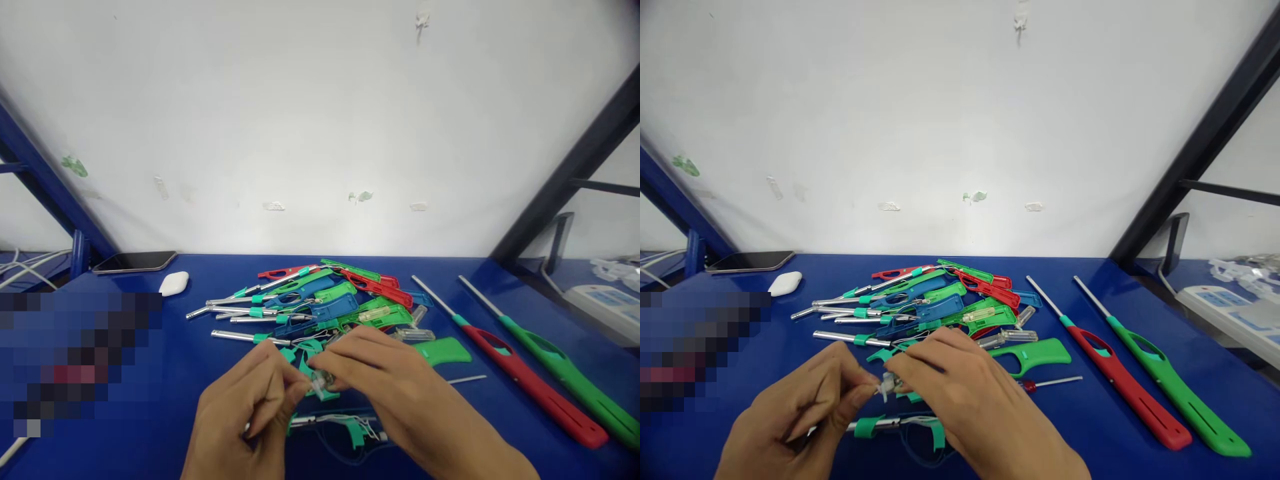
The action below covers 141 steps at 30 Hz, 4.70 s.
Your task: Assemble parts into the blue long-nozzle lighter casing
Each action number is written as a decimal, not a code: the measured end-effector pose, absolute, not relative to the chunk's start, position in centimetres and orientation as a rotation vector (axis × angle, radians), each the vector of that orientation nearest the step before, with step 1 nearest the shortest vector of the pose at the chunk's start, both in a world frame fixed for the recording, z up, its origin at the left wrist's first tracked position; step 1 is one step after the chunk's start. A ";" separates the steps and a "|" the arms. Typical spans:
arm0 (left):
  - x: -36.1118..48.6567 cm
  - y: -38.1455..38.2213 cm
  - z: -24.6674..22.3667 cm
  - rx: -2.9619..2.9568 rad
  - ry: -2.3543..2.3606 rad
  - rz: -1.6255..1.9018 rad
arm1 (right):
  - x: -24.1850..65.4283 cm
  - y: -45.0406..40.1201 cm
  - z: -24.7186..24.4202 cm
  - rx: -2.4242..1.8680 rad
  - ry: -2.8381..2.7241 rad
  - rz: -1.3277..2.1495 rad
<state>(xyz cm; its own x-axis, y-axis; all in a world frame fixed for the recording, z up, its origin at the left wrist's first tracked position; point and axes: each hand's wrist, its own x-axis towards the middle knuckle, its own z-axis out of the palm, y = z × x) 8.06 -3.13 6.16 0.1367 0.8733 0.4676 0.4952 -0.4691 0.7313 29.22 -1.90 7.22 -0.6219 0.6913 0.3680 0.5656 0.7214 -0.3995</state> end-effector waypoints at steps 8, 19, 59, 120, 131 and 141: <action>9.0 -2.7 4.4 2.198 1.250 1.074 | 33.6 -3.6 9.1 -1.267 -2.116 0.323; 10.7 -2.3 0.4 2.590 0.975 0.797 | 33.7 -5.7 2.1 -1.413 -1.712 0.504; 11.2 -2.8 0.1 2.575 0.879 1.037 | 33.5 -6.0 1.1 -1.283 -1.943 0.407; 11.4 -2.9 0.5 2.533 0.868 1.164 | 33.7 -6.1 1.1 -1.343 -1.955 0.419; 11.8 -3.2 1.0 2.508 0.853 1.201 | 33.5 -6.0 1.2 -1.326 -2.024 0.383; 11.8 -2.6 1.3 2.482 0.834 1.197 | 33.8 -6.3 1.1 -1.274 -2.025 0.429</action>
